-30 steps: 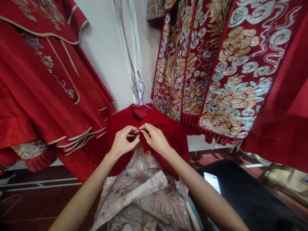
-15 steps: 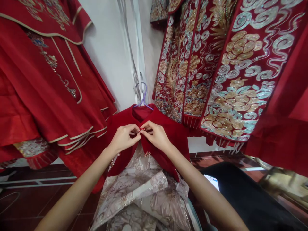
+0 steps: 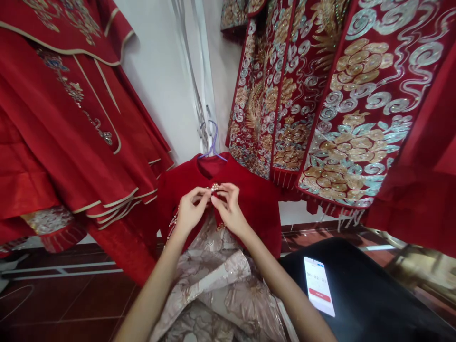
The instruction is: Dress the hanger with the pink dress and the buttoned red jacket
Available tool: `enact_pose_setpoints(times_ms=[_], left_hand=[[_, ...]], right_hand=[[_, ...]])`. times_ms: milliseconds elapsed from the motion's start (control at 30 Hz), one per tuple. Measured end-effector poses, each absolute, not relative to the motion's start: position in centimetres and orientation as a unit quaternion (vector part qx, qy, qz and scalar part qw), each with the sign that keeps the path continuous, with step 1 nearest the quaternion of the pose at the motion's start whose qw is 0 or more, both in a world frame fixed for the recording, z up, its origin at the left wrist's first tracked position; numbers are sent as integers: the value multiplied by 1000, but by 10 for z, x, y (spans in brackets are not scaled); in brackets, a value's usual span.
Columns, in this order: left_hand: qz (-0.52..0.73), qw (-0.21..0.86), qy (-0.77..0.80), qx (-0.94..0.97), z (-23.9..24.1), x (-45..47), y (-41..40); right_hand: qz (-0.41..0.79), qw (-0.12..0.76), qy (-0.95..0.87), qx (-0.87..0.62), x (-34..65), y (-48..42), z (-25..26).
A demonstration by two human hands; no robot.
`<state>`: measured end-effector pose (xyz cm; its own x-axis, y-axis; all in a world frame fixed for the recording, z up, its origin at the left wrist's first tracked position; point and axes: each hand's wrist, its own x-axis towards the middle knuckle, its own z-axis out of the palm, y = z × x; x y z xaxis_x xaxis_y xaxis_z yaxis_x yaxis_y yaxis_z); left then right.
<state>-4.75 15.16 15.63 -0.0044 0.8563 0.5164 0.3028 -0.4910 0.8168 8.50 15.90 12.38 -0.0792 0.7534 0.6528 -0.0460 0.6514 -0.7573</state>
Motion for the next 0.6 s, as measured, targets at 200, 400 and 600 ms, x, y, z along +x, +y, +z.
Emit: enact_pose_setpoints(times_ms=[200,400,600], left_hand=[[639,532,341,439,101,-35,139],[649,546,319,424,85,-33,145],[652,513,372,417,77,-35,149]], right_hand=[[200,599,-700,-333,94,133,43],[130,594,-667,-431,117,129,47],[268,555,-719,-322,97,92,95]])
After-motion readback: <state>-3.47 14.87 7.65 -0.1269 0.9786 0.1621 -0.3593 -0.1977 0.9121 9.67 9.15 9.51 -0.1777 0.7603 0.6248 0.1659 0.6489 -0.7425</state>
